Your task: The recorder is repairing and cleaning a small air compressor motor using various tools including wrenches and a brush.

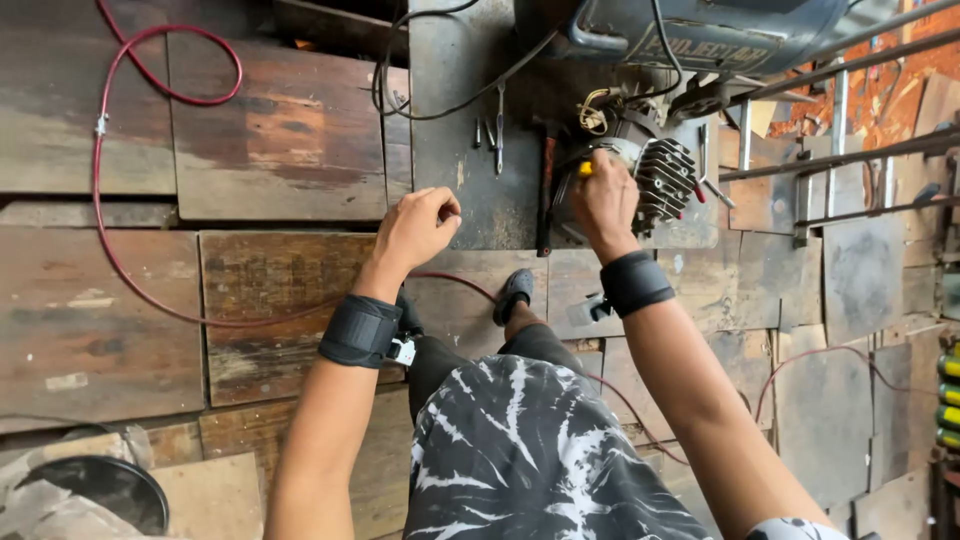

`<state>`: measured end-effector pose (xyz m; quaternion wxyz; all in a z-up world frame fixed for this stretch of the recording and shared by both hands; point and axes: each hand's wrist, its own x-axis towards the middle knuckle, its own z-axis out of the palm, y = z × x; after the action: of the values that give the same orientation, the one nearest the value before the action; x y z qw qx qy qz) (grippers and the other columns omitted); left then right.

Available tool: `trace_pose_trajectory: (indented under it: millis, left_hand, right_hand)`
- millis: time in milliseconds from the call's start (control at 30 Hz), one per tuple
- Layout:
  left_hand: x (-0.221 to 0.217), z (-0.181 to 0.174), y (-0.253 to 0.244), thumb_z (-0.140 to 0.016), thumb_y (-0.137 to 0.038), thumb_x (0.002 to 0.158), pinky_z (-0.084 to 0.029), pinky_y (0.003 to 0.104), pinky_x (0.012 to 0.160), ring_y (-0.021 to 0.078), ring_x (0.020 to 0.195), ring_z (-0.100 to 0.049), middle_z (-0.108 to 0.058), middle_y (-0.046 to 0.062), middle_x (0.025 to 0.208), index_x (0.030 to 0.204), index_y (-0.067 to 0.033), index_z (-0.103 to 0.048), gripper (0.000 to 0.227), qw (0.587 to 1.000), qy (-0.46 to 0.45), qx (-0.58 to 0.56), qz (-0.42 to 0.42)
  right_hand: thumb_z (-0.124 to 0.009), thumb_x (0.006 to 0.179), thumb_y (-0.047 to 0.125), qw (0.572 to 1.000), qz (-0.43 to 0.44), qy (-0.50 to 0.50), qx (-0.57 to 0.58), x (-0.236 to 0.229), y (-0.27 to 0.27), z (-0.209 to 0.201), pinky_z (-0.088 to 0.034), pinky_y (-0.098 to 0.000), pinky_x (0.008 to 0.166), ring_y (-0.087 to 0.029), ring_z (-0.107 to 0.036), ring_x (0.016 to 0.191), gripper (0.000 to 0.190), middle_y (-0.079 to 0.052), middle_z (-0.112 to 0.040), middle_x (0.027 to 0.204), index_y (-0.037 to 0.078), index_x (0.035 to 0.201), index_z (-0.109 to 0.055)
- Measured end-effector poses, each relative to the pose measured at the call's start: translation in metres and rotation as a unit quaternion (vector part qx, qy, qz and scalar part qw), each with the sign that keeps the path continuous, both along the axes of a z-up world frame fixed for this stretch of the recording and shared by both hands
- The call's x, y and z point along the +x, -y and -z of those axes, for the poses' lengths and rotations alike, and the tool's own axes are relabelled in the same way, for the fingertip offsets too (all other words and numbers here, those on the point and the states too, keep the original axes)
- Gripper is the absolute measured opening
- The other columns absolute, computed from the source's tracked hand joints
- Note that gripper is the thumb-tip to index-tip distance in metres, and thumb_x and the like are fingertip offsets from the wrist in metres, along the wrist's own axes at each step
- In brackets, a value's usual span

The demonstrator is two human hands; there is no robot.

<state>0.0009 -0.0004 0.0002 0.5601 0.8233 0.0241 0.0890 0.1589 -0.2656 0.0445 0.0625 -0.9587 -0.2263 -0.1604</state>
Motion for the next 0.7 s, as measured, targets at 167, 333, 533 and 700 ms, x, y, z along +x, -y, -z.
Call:
trace_pose_trajectory:
  millis: [167,333,533,700]
  left_hand:
    - [0.004,0.001,0.002,-0.072,-0.016,0.085,-0.056,0.039,0.074,0.0286,0.084,-0.073,-0.073,0.013,0.093,0.095,-0.0045,-0.07,0.015,1.0,-0.015,-0.003,0.009]
    - [0.01,-0.001,0.005,-0.072,-0.018,0.085,-0.056,0.039,0.076,0.0274,0.085,-0.072,-0.075,0.011,0.094,0.095,-0.0053,-0.071,0.016,0.999,-0.043,0.019,0.021]
    - [0.01,-0.002,0.006,-0.072,-0.02,0.085,-0.056,0.039,0.076,0.0266,0.085,-0.073,-0.075,0.011,0.095,0.097,-0.0063,-0.072,0.018,0.998,-0.057,0.02,0.024]
    - [0.003,-0.005,0.003,-0.072,-0.02,0.086,-0.056,0.039,0.076,0.0276,0.085,-0.072,-0.074,0.012,0.095,0.097,-0.005,-0.072,0.018,0.998,-0.061,0.022,0.027]
  right_hand:
    - [-0.068,0.092,0.015,0.996,0.008,-0.069,0.065,-0.001,-0.005,-0.017,-0.051,-0.0512,0.073,-0.044,-0.067,0.084,0.009,-0.022,-0.069,0.089,0.006,0.094,-0.066]
    - [-0.066,0.08,0.008,0.997,-0.006,-0.039,0.061,-0.007,-0.002,-0.014,-0.052,-0.0497,0.074,-0.043,-0.067,0.086,0.013,-0.021,-0.071,0.089,0.006,0.093,-0.069]
    - [-0.067,0.084,0.009,0.991,-0.018,-0.079,0.11,-0.016,-0.01,-0.006,-0.053,-0.0483,0.073,-0.042,-0.068,0.084,0.011,-0.02,-0.071,0.087,0.008,0.094,-0.072]
    - [-0.066,0.087,0.011,0.992,-0.009,-0.079,0.101,-0.023,-0.016,-0.021,-0.053,-0.0495,0.072,-0.043,-0.068,0.083,0.009,-0.022,-0.071,0.087,0.005,0.093,-0.07]
